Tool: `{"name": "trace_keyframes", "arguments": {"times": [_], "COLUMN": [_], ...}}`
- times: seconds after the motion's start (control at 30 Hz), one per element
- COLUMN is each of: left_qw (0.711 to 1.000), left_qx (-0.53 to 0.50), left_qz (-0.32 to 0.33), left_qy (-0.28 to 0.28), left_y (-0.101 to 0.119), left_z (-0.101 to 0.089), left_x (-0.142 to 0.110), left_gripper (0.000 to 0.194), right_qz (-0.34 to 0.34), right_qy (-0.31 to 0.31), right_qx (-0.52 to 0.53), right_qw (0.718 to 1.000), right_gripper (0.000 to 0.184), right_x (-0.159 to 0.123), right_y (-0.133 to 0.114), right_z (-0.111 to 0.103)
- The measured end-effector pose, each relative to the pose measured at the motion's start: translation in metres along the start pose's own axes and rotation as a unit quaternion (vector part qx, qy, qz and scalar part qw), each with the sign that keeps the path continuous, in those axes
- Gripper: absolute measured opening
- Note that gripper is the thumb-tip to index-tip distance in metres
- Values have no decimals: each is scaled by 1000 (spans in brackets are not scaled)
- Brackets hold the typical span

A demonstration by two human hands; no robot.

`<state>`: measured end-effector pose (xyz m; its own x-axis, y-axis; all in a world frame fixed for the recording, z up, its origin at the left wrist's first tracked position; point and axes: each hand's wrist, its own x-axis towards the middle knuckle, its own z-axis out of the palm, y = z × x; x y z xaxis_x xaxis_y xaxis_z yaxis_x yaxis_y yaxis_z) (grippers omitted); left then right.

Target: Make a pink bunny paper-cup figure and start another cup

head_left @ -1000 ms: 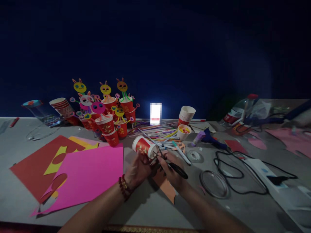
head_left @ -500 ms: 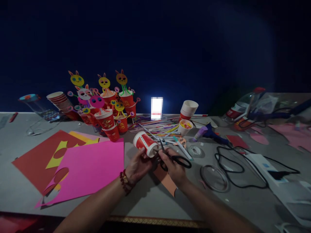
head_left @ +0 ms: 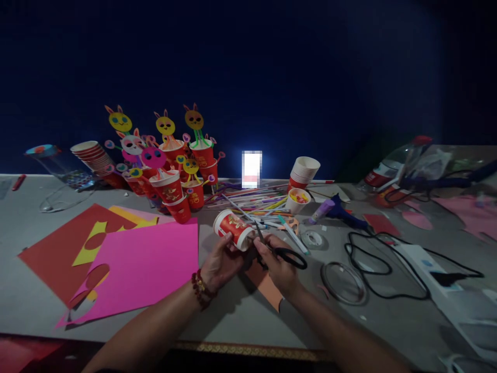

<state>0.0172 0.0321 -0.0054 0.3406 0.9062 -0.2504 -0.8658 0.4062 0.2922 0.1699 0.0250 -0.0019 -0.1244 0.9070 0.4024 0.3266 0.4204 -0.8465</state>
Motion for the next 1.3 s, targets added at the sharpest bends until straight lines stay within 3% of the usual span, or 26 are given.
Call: {"name": "trace_keyframes", "arguments": {"times": [0.13, 0.27, 0.33, 0.4, 0.5, 0.63, 0.8, 0.87, 1.07, 1.3], "left_qw": [999, 998, 998, 999, 1000, 999, 999, 998, 998, 999], "left_qx": [-8, 19, 25, 12, 0, 16, 36, 29, -8, -33], "left_qz": [11, 39, 18, 5, 2, 8, -21, -35, -24, -27], "left_qy": [-47, 38, 61, 49, 1, -43, 31, 47, 56, 27], "left_y": [2, 2, 1, 0, -1, -1, -1, -1, -6, -9], "left_z": [4, -1, -3, -4, -1, 1, -5, -7, -8, -3], "left_x": [-1, 3, 5, 5, 2, 0, 3, 4, 2, -1], "left_gripper": [42, 33, 21, 14, 23, 37, 27, 23, 18, 15], "right_qz": [-78, -150, -130, -68, 0, -78, -152, -154, -97, 45], "right_qy": [23, -7, -8, 3, 9, 9, -49, -40, 17, 26], "right_qx": [-40, -62, -51, -28, -3, -34, -55, -51, -16, 112], "right_qw": [996, 987, 990, 997, 1000, 996, 986, 986, 995, 992], "right_gripper": [20, 14, 15, 19, 20, 18, 15, 15, 20, 17], "right_x": [1, 4, 3, 2, 0, 2, 4, 3, -1, -8], "right_y": [5, 8, 5, 1, -3, 2, 6, 5, -1, -2], "right_z": [0, -2, -2, -1, 0, 0, 0, 1, 6, 12]}}
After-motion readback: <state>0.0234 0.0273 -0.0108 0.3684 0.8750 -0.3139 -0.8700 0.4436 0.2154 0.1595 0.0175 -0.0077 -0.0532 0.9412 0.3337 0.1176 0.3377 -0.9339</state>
